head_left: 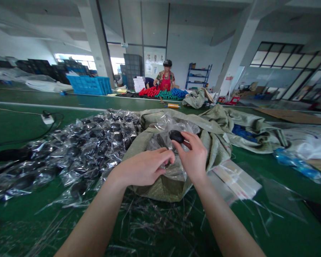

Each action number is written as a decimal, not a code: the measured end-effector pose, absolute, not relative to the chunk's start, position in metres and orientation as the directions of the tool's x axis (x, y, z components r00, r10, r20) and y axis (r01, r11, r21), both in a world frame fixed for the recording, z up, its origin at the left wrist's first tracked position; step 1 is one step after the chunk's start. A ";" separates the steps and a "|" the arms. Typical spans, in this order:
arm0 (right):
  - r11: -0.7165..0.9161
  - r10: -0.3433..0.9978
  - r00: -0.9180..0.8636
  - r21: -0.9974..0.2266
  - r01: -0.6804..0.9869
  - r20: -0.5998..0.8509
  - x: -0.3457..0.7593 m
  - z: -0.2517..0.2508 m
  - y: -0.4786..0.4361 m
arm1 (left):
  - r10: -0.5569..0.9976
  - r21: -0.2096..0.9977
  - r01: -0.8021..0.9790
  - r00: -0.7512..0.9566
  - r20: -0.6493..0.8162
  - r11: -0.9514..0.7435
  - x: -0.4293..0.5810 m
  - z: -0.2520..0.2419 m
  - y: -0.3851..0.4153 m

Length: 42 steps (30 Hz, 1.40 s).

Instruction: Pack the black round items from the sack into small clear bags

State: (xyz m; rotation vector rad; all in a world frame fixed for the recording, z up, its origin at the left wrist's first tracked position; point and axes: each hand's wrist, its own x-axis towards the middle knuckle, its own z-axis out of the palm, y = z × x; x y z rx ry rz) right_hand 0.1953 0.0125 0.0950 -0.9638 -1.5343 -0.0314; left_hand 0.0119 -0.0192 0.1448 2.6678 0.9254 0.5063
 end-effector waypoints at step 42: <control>0.495 0.660 0.413 -0.777 0.390 0.627 0.176 0.075 0.019 | 0.716 0.344 0.735 0.267 0.644 -0.584 0.048 0.115 0.002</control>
